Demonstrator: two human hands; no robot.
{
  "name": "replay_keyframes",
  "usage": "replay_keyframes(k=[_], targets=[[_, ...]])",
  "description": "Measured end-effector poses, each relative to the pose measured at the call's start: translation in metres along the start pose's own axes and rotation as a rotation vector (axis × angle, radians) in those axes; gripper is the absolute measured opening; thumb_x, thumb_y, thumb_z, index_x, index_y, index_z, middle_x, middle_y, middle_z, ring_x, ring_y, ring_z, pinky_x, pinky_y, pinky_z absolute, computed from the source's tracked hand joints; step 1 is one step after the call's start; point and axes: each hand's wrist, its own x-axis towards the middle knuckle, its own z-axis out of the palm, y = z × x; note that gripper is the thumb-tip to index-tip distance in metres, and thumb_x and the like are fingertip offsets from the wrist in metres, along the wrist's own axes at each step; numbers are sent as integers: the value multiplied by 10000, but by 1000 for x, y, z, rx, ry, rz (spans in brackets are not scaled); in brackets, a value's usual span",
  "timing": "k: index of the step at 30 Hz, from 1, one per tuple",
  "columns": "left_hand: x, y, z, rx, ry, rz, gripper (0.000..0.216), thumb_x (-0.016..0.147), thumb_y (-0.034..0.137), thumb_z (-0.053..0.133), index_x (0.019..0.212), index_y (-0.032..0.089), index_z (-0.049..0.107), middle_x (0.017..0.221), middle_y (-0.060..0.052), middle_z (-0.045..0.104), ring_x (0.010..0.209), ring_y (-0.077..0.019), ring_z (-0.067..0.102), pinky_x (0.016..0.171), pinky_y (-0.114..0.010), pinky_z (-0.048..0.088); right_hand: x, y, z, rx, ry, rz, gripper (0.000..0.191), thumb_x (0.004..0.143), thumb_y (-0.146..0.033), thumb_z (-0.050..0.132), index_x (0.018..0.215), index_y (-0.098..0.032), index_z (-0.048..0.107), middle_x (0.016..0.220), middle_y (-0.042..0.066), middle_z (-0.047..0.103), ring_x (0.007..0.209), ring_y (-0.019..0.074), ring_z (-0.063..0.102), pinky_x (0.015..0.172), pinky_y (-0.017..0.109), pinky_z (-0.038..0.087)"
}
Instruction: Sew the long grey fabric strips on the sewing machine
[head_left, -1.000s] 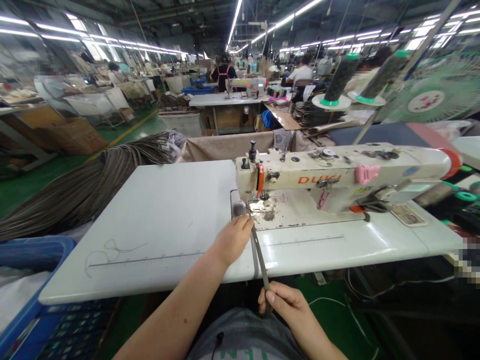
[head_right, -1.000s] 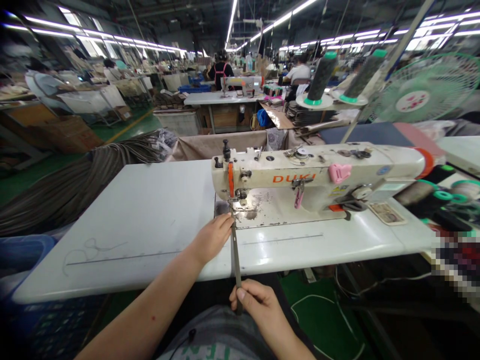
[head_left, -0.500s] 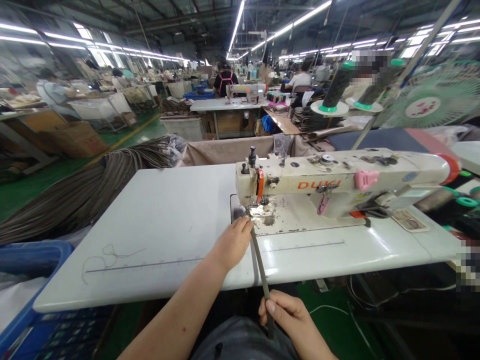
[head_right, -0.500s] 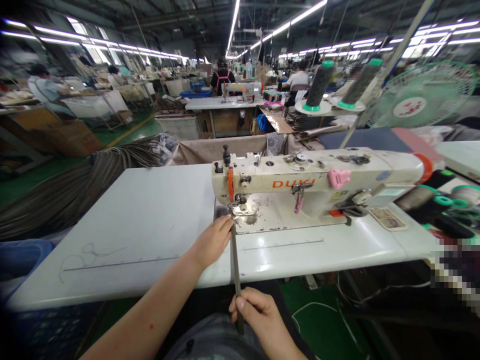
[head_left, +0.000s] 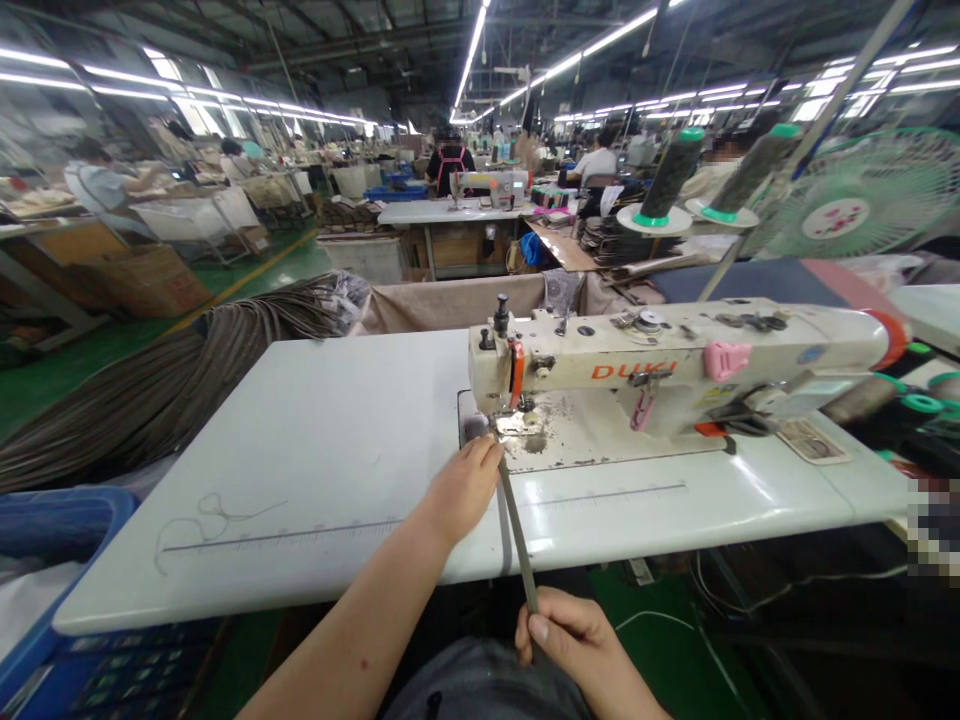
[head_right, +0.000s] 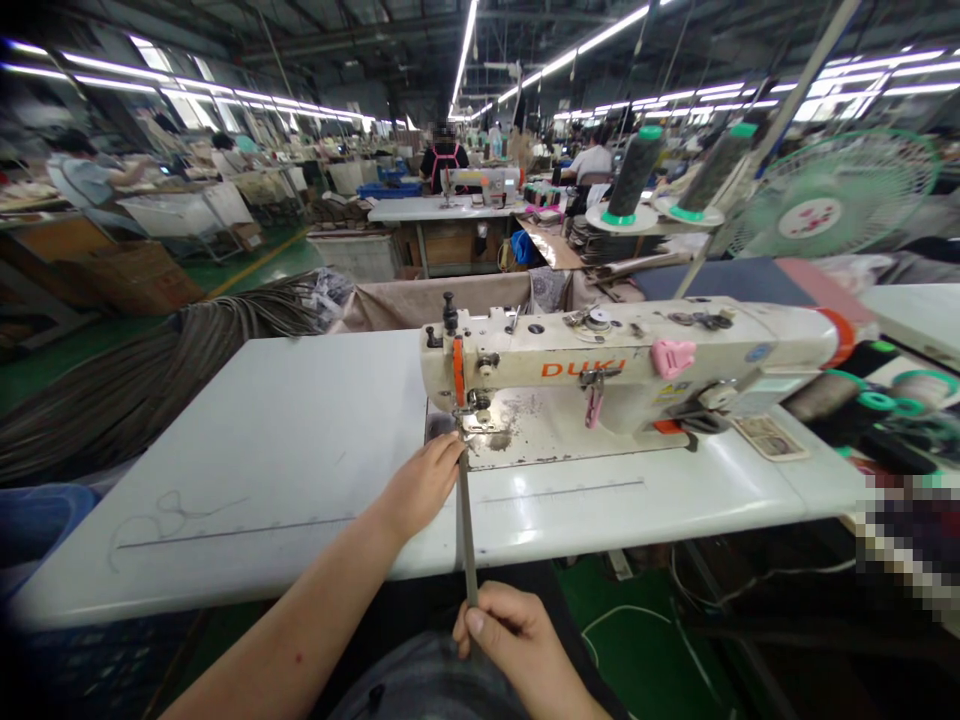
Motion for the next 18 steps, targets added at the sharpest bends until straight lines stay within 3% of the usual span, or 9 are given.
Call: replay_keyframes(k=[9, 15, 18], targets=[[-12, -10, 7, 75, 123, 221, 310, 1006, 125, 435, 1211, 159, 665, 1238, -137, 704, 1209, -281, 666, 1075, -415, 567, -1, -7, 3, -17, 126, -90, 388, 846, -572, 803, 781, -192, 848, 794, 26, 696, 782, 168, 616, 764, 291, 475], [-11, -11, 5, 205, 116, 314, 326, 1019, 122, 414, 1157, 83, 707, 1226, -179, 712, 1194, -303, 665, 1056, -425, 559, 3, 4, 10, 316, 128, 45, 452, 840, -575, 809, 947, -137, 837, 782, 54, 764, 691, 143, 658, 693, 258, 485], [-11, -10, 4, 220, 134, 311, 328, 1029, 134, 411, 1165, 82, 706, 1203, -169, 722, 1175, -295, 673, 1039, -414, 564, 4, 8, 11, 342, 127, 78, 476, 825, -588, 816, 926, -123, 824, 745, 51, 761, 645, 130, 653, 665, 246, 468]])
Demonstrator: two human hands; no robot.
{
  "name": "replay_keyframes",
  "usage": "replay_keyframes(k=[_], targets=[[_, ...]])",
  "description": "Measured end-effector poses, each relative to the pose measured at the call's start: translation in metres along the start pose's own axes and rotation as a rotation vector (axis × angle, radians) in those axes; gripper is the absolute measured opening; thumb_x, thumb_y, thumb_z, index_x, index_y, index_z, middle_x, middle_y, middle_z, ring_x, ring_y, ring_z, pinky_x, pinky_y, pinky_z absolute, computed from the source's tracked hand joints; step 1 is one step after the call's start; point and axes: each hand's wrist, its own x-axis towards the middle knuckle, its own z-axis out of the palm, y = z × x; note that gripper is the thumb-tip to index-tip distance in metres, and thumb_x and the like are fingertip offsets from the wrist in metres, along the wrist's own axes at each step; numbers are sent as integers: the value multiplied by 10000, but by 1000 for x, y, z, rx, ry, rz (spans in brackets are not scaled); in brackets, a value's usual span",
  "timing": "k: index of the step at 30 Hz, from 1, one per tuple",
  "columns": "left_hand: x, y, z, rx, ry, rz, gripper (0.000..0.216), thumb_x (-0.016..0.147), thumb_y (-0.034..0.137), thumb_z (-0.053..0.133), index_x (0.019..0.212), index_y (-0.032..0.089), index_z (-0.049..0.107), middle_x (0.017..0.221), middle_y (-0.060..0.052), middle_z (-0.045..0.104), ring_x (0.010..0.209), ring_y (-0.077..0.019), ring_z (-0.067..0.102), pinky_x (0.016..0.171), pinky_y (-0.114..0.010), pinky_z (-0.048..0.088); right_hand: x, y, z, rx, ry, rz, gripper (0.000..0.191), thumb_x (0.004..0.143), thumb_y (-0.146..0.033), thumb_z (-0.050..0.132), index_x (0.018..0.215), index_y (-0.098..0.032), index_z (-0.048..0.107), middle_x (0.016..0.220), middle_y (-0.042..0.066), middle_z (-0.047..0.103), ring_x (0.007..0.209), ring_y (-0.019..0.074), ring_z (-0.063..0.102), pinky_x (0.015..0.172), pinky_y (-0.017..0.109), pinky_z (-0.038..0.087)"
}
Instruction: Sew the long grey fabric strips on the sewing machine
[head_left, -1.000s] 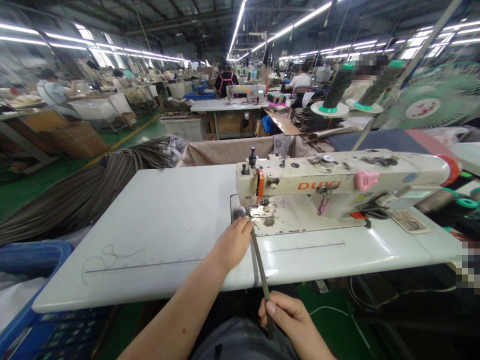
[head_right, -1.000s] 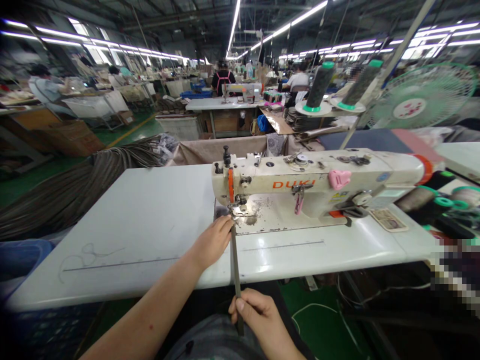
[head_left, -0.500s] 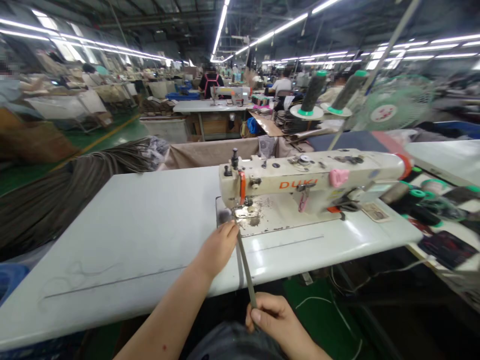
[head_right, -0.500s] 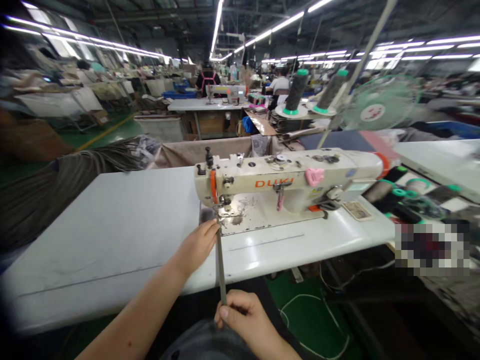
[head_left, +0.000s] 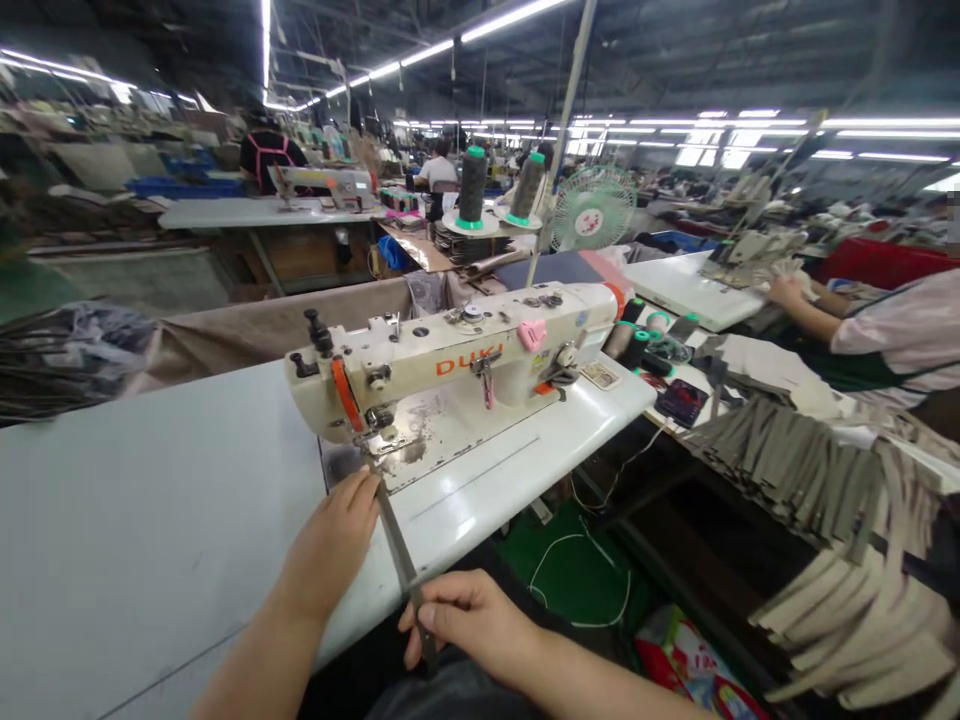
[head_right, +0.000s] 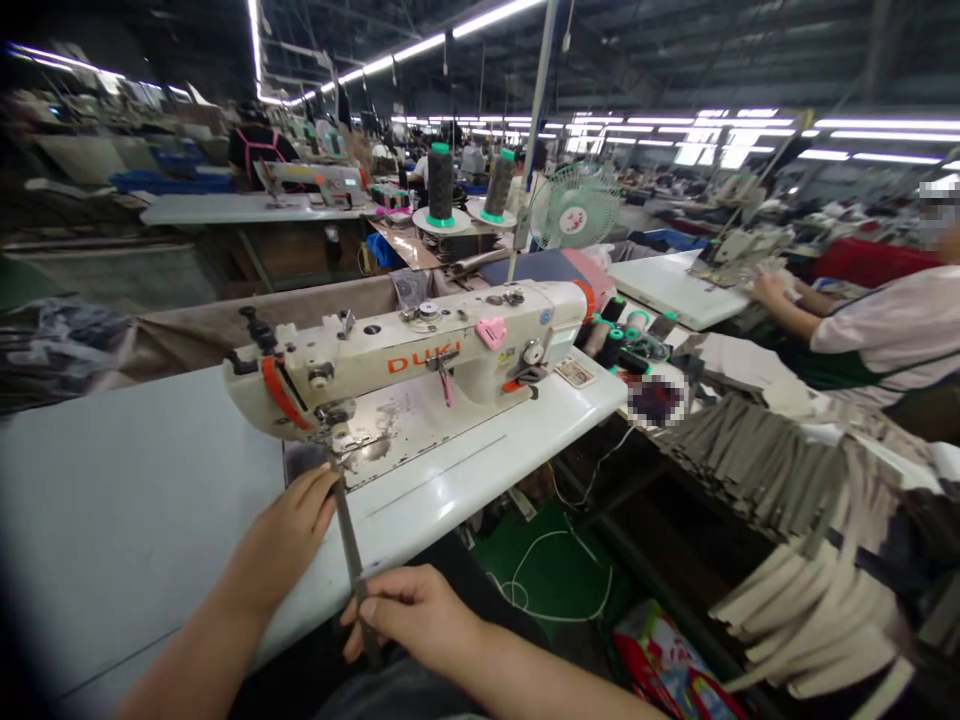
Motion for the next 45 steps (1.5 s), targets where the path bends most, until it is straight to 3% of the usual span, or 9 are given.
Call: replay_keyframes(k=[9, 24, 38, 45], targets=[[0, 0, 2, -81, 4, -63, 311, 1028, 147, 429, 1199, 121, 688, 1214, -150, 721, 1179, -281, 676, 1042, -402, 567, -2, 1, -3, -42, -11, -13, 459, 830, -584, 811, 839, -126, 827, 710, 33, 742, 618, 107, 610, 658, 239, 443], [4, 4, 1, -206, -16, -175, 316, 1027, 166, 428, 1275, 175, 625, 1218, -121, 713, 1198, -252, 676, 1074, -410, 569, -4, -5, -3, -152, -19, -27, 445, 881, -578, 761, 808, -143, 822, 703, 39, 733, 672, 143, 631, 697, 270, 457], [15, 6, -7, -255, -128, -314, 282, 1002, 135, 497, 1275, 149, 565, 1357, -164, 622, 1316, -267, 603, 1161, -447, 501, -2, -13, -6, -341, -44, -31, 466, 934, -597, 673, 770, -173, 776, 708, 45, 698, 713, 194, 611, 721, 312, 464], [16, 6, -8, -201, -130, -300, 260, 1014, 144, 490, 1259, 139, 576, 1317, -155, 645, 1294, -266, 617, 1167, -444, 496, 0, -4, -13, -380, -51, -35, 472, 952, -598, 642, 768, -182, 768, 706, 55, 683, 714, 212, 601, 707, 329, 462]])
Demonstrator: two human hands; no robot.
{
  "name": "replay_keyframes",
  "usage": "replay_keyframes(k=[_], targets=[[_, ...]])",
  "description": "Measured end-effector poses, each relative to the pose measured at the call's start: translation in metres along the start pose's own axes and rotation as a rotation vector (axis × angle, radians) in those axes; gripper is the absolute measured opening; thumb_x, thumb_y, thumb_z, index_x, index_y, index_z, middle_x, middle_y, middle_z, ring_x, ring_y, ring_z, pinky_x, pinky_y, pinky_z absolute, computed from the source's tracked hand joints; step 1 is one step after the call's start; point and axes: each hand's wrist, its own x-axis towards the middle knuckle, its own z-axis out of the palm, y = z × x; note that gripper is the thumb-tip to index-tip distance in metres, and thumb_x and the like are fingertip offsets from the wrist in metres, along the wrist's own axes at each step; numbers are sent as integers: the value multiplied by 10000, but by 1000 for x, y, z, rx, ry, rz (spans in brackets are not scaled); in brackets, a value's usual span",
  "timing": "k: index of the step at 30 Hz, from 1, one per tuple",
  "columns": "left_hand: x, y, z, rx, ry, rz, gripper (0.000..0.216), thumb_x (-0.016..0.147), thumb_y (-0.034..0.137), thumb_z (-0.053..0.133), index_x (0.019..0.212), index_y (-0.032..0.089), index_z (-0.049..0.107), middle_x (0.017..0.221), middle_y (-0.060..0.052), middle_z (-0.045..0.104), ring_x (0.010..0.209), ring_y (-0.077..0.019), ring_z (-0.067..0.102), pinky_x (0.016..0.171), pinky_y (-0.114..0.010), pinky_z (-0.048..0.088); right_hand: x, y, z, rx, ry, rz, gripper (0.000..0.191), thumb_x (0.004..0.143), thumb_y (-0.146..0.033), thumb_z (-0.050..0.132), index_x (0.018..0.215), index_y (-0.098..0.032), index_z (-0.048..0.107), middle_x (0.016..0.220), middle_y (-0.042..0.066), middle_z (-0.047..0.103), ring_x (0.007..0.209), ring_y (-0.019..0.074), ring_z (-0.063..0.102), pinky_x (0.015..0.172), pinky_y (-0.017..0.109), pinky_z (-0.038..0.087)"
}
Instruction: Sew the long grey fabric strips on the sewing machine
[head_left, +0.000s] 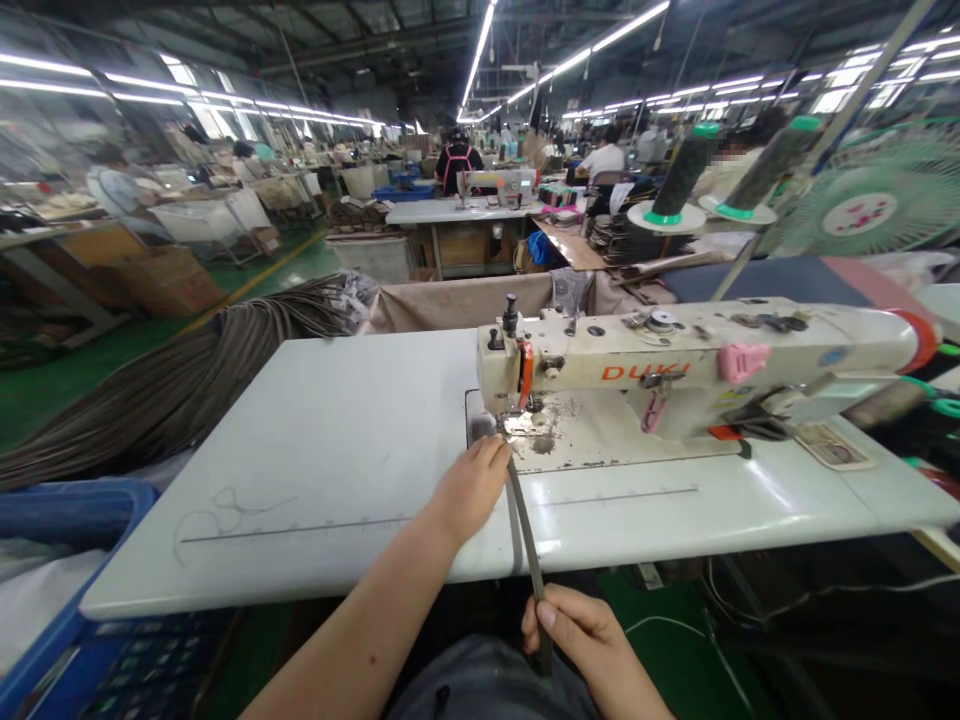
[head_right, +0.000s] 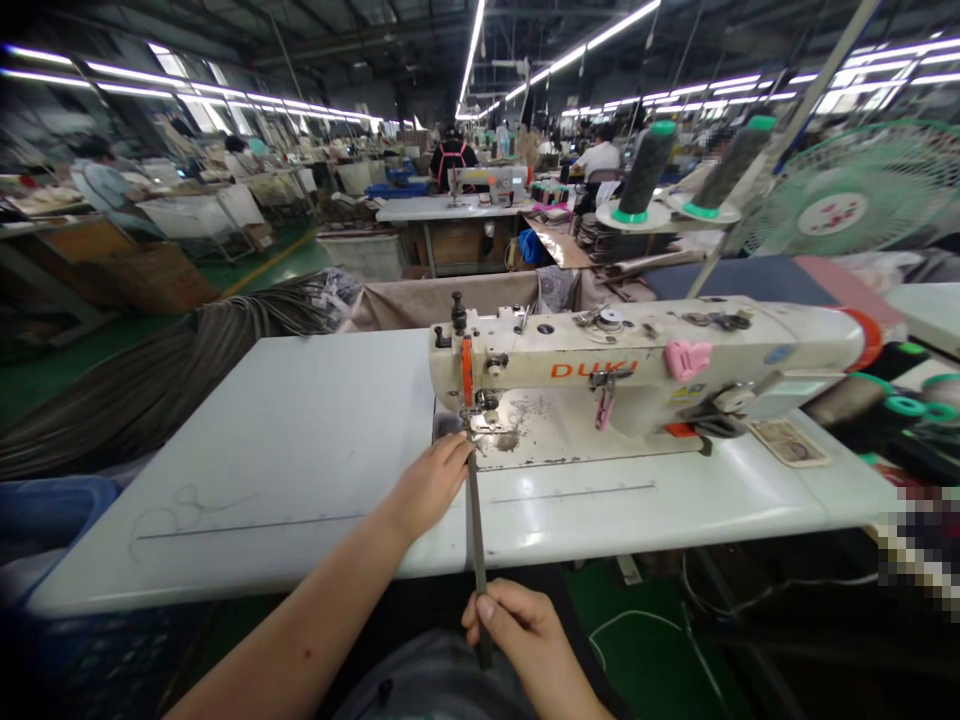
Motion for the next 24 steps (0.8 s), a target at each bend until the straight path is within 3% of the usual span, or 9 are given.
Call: replay_keyframes(k=[11, 15, 20, 24], targets=[[-2, 1, -4, 46, 28, 54, 225, 1031, 152, 461, 1212, 140, 596, 1260, -147, 669, 1217, -246, 659, 1128, -407, 522, -1, -7, -1, -31, -66, -92, 426, 951, -548, 669, 738, -188, 748, 754, 46, 657, 740, 202, 599, 731, 323, 453], [-3, 0, -1, 14, 8, 57, 253, 1035, 158, 452, 1256, 144, 576, 1273, -143, 662, 1257, -246, 640, 1131, -408, 520, 2, -9, -1, -59, -15, -128, 367, 893, -529, 754, 736, -198, 755, 812, 59, 672, 811, 226, 622, 771, 332, 489], [-5, -2, 1, -17, -14, 34, 275, 1035, 155, 434, 1267, 154, 582, 1290, -154, 660, 1272, -252, 635, 1133, -433, 518, 4, -5, 2, 11, 71, -15, 353, 872, -554, 768, 906, -204, 811, 815, 62, 731, 774, 220, 634, 747, 337, 509], [-4, -2, 0, -18, 4, 34, 275, 1041, 160, 410, 1250, 148, 590, 1292, -160, 660, 1255, -254, 644, 1122, -433, 528, 3, -6, 3, 63, 92, 44, 395, 855, -582, 774, 911, -193, 807, 773, 55, 738, 721, 205, 619, 705, 326, 505]])
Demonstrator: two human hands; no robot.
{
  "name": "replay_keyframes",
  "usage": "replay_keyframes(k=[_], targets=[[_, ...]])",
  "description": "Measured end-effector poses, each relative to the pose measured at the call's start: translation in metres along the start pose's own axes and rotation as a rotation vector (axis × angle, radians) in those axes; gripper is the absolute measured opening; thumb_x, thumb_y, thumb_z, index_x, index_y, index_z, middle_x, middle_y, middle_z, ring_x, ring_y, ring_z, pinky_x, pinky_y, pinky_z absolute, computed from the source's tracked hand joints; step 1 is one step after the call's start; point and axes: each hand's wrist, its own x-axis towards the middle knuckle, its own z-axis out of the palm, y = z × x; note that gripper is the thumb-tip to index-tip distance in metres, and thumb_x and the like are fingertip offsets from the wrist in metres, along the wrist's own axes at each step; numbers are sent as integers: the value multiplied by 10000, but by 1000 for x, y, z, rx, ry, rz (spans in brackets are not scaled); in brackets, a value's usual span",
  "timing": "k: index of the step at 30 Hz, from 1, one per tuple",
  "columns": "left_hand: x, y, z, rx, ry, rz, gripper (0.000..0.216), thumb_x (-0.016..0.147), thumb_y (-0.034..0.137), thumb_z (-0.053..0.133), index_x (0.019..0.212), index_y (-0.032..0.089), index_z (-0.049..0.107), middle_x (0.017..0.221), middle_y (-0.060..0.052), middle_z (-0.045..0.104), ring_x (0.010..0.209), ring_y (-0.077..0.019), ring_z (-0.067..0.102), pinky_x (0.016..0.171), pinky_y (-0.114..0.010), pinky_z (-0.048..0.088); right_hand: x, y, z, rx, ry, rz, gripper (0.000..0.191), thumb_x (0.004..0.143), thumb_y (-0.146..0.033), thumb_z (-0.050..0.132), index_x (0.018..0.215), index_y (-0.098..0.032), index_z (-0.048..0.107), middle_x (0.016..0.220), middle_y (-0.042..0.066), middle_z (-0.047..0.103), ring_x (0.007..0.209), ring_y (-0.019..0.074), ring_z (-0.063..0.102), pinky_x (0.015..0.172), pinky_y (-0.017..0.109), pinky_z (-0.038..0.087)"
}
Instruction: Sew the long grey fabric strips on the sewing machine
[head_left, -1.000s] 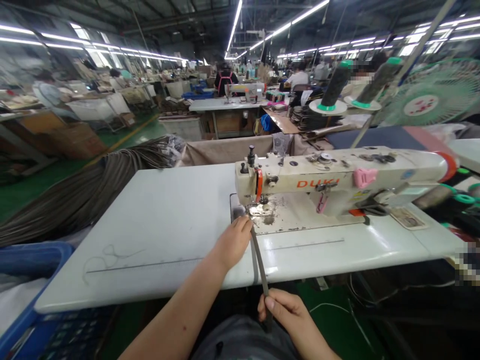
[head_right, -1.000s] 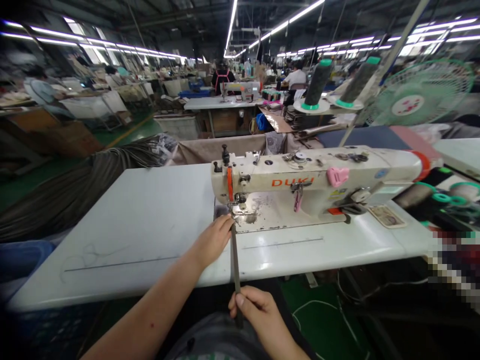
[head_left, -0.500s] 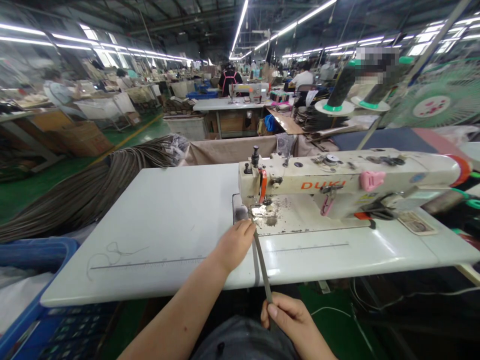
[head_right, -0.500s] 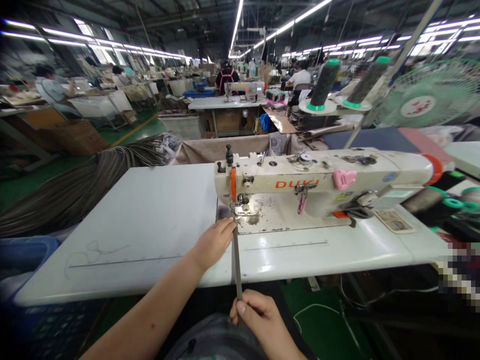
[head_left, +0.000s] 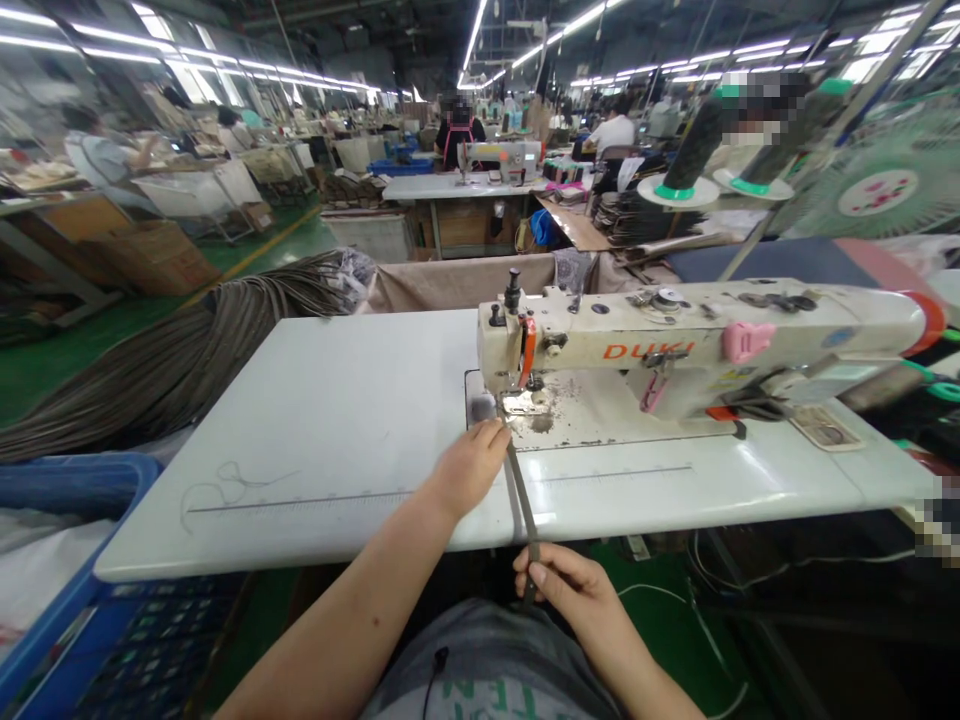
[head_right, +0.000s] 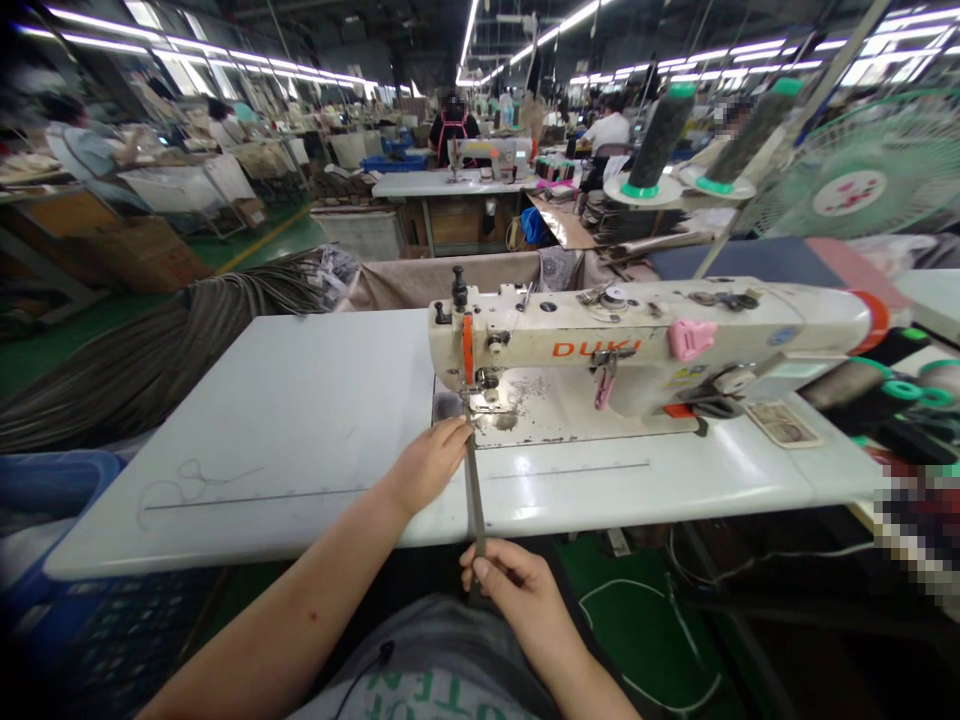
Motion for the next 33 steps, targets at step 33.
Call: replay_keyframes(k=[33], targets=[[-1, 0, -1, -10, -14, 5, 232, 1030, 153, 446, 1212, 171, 588, 1277, -142, 654, 1244, -246, 648, 1125, -428, 526, -4, -8, 0, -30, -62, -53, 448, 936, -580, 682, 756, -181, 780, 719, 43, 680, 714, 198, 601, 719, 319, 465]])
